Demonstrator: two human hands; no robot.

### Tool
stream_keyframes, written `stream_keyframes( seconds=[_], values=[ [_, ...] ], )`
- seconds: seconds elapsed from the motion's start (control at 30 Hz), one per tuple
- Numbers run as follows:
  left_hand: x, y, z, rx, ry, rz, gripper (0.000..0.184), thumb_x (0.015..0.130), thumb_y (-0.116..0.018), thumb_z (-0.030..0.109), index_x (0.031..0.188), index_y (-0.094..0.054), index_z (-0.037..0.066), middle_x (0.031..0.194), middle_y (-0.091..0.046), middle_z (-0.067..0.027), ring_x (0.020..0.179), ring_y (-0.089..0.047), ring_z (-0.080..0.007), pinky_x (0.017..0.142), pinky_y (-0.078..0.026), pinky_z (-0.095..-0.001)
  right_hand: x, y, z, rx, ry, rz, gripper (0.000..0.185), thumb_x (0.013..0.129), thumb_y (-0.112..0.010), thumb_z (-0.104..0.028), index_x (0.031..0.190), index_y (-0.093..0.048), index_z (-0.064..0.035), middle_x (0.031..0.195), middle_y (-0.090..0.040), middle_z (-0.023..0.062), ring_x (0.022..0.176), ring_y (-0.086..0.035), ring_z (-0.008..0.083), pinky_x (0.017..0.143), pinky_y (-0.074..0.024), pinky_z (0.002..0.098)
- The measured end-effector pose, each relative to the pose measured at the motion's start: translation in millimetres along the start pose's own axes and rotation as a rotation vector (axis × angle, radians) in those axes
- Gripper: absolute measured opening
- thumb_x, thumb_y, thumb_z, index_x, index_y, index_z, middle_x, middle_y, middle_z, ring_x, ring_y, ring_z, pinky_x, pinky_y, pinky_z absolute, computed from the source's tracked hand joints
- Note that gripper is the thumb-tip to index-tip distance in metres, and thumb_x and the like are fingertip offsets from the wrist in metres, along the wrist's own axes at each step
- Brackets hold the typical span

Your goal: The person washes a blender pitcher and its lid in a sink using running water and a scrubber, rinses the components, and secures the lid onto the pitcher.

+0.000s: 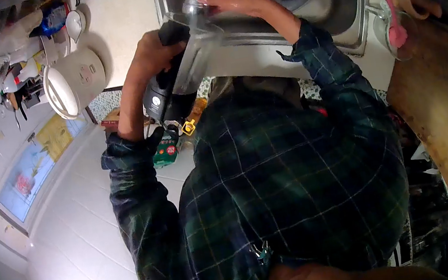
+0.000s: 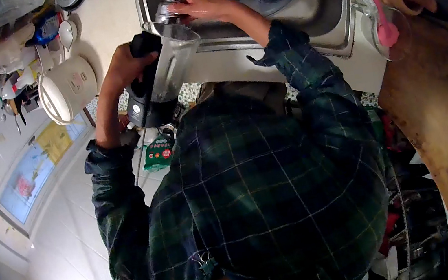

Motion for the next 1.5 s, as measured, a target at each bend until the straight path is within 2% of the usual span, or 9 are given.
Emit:
stream_keyframes(
  seconds=[0.13,0.7,0.73,1.13,1.2,1.27,1.33,1.37,1.5],
  values=[
    [1,-2,-6,-0.027,-0.040,0.018,0.023,0.076,-0.069,0.019,0.079,-0.061,-0.003,0.054,-0.056,-0.0068,0.041,-0.052,-0.0129,0.040,-0.041,-0.0296,12,39,38,-0.689,0.092,0.160,0.055,0.090,-0.054,-0.036,0.122,-0.031,0.0013,0.104,-0.054,0.0152,0.089,-0.057,0.0178,0.071,-0.0494,0.0328],
    [-11,-4,-21,-0.162,-0.096,0.048,0.030,0.073,-0.071,0.021,0.076,-0.061,-0.006,0.055,-0.058,-0.0090,0.043,-0.056,-0.0159,0.043,-0.045,-0.0296,-8,18,0,-0.196,-0.114,0.113,0.054,0.092,-0.053,-0.031,0.132,-0.027,-0.0076,0.112,-0.053,0.0079,0.099,-0.052,0.0142,0.087,-0.0451,0.0306],
    [-5,-3,-27,-0.079,-0.054,0.035,0.030,0.073,-0.070,0.023,0.074,-0.061,-0.006,0.054,-0.057,-0.0092,0.043,-0.056,-0.0159,0.044,-0.045,-0.0301,-8,17,1,-0.141,-0.084,0.149,0.042,0.092,-0.054,-0.025,0.122,-0.032,-0.0076,0.108,-0.050,0.0077,0.088,-0.053,0.0131,0.071,-0.0490,0.0290],
    [-11,5,-7,0.073,-0.117,0.191,0.034,0.073,-0.071,0.024,0.084,-0.058,-0.006,0.063,-0.060,-0.0101,0.046,-0.056,-0.0158,0.046,-0.046,-0.0304,-18,-3,-64,-1.241,0.070,0.332,0.038,0.087,-0.052,-0.026,0.111,-0.045,0.0019,0.075,-0.062,0.0230,0.078,-0.059,0.0436,0.068,-0.0472,0.0497],
    [-18,8,-4,-0.004,-0.098,0.151,0.033,0.074,-0.070,0.022,0.086,-0.058,-0.006,0.063,-0.060,-0.0104,0.047,-0.056,-0.0160,0.046,-0.047,-0.0303,9,-22,-60,-1.145,-0.048,0.276,0.038,0.084,-0.055,-0.018,0.114,-0.045,0.0029,0.091,-0.061,0.0275,0.089,-0.058,0.0422,0.077,-0.0466,0.0468],
    [-21,10,-11,-0.006,-0.046,0.139,0.031,0.075,-0.069,0.021,0.087,-0.058,-0.006,0.063,-0.060,-0.0101,0.047,-0.056,-0.0157,0.047,-0.047,-0.0300,59,-20,-36,-1.143,0.622,0.496,0.043,0.080,-0.056,-0.008,0.121,-0.044,-0.0018,0.121,-0.048,0.0279,0.106,-0.050,0.0423,0.089,-0.0417,0.0443],
    [-36,14,-7,-0.009,-0.057,0.164,0.036,0.074,-0.068,0.025,0.087,-0.059,-0.007,0.068,-0.061,-0.0166,0.059,-0.060,-0.0231,0.057,-0.048,-0.0337,106,-14,-24,-1.255,0.491,0.549,0.049,0.075,-0.057,-0.002,0.123,-0.045,-0.0047,0.140,-0.026,0.0241,0.118,-0.038,0.0447,0.097,-0.0354,0.0451],
    [-45,16,-7,-0.007,-0.081,0.182,0.041,0.073,-0.068,0.029,0.088,-0.059,-0.009,0.073,-0.062,-0.0232,0.071,-0.064,-0.0305,0.067,-0.050,-0.0375,116,-15,-27,-1.354,0.509,0.618,0.037,0.076,-0.055,-0.002,0.112,-0.047,0.0002,0.136,-0.029,0.0240,0.111,-0.046,0.0410,0.081,-0.0458,0.0499],
    [-79,24,-12,-0.075,-0.227,0.285,0.036,0.073,-0.068,0.025,0.087,-0.059,-0.006,0.076,-0.060,-0.0260,0.073,-0.061,-0.0352,0.068,-0.046,-0.0395,160,5,-5,-1.521,0.599,0.679,0.033,0.076,-0.060,-0.007,0.109,-0.053,-0.0067,0.128,-0.038,0.0197,0.117,-0.036,0.0399,0.096,-0.0362,0.0464]
  ],
)
Point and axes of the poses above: each hand's wrist, its own x-axis towards the middle knuckle, its own y-axis out of the back of the hand, z = x × y, the point moved 3 cm from there along x, towards the middle knuckle
